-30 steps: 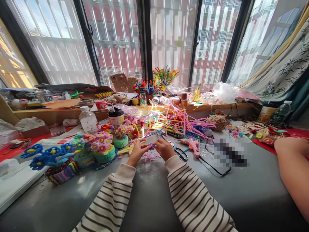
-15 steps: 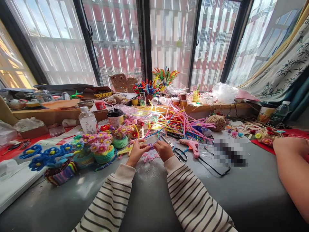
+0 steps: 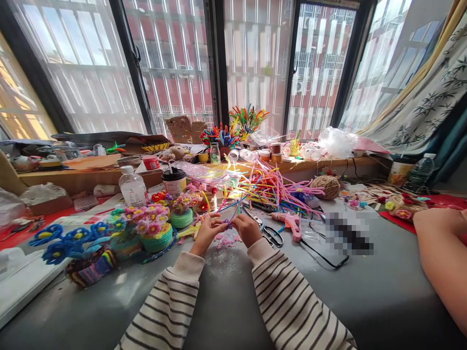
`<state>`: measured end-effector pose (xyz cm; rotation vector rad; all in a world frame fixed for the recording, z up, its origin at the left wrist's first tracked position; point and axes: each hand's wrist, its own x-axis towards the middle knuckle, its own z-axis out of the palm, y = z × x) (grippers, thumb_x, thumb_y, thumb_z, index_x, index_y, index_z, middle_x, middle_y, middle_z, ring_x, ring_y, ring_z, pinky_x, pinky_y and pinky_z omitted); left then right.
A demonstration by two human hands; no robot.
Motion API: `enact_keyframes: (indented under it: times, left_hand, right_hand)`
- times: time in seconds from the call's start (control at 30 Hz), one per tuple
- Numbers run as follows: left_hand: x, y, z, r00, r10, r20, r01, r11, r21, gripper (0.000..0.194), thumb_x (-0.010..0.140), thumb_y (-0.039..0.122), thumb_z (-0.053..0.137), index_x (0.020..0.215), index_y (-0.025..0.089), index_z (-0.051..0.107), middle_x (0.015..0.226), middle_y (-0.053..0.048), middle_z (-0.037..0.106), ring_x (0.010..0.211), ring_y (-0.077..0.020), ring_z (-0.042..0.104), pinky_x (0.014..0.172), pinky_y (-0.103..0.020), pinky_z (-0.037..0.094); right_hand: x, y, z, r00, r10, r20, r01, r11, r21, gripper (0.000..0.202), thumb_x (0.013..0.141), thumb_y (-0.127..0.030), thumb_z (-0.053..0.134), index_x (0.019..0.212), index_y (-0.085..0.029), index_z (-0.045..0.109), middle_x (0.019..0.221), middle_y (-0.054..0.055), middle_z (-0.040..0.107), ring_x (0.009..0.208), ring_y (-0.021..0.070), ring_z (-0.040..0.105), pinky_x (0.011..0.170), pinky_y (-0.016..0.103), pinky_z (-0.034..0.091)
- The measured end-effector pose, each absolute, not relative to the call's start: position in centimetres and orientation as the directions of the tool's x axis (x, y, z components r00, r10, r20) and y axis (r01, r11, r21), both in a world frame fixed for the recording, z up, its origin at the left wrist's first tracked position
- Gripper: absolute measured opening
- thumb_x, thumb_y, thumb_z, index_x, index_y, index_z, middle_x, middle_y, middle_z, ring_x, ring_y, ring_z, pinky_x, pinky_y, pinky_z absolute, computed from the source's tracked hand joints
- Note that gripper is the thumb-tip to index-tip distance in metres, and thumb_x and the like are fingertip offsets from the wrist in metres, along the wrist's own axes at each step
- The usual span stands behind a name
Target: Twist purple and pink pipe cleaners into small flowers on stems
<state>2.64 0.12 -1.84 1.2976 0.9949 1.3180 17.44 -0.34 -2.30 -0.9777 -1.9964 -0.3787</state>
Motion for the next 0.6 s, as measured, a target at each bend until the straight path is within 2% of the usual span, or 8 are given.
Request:
enact_keyframes:
  times: [0.13,0.23,0.4,0.6]
  left_hand:
    - [2.64,0.16,-1.52,0.002,0.986,0.168,-0.147,-0.166,0.975,0.043,0.05,0.023,0.067,0.084,0.014,0.043,0.063,0.001,0.055,0.059,-0.0097,0.055,0.056,-0.021,0.043]
    - [2.66,0.3,-1.6,-0.022,0.988,0.156,-0.196,-0.157,0.968,0.045,0.049,0.022,0.068,0.085,0.014,0.043,0.066,0.0,0.055,0.059,-0.0097,0.055,0.057,-0.022,0.044]
    - [2.74,0.17,-1.74,-0.003,0.99,0.141,-0.24,-0.137,0.961,0.047,0.048,0.022,0.07,0.084,0.015,0.04,0.065,0.001,0.055,0.058,-0.0095,0.055,0.058,-0.024,0.046]
    - [2.82,-0.02,-1.7,0.042,0.994,0.101,-0.239,-0.088,0.967,0.051,0.045,0.026,0.071,0.083,0.016,0.039,0.063,0.0,0.056,0.059,-0.0114,0.057,0.06,-0.027,0.048]
  right_hand:
    - [17.59,-0.31,-2.12,-0.25,0.527,0.812,0.744,0.642,-0.187,0.018,0.078,-0.026,0.044,0.077,-0.015,0.059,0.068,0.005,0.057,0.063,0.0126,0.053,0.06,0.022,0.042]
    - [17.61,-0.28,-2.18,-0.272,0.559,0.783,0.731,0.649,-0.21,0.018,0.078,-0.027,0.044,0.075,-0.016,0.059,0.067,0.004,0.057,0.062,0.0127,0.053,0.06,0.022,0.043]
    - [17.48,-0.24,-2.41,-0.34,0.577,0.742,0.708,0.677,-0.202,0.019,0.077,-0.028,0.045,0.081,-0.015,0.058,0.071,0.005,0.056,0.059,0.0112,0.053,0.057,0.022,0.043]
    - [17.44,-0.34,-2.35,-0.335,0.565,0.754,0.73,0.662,-0.172,0.017,0.077,-0.026,0.046,0.075,-0.016,0.059,0.068,0.004,0.057,0.064,0.0119,0.054,0.059,0.021,0.042]
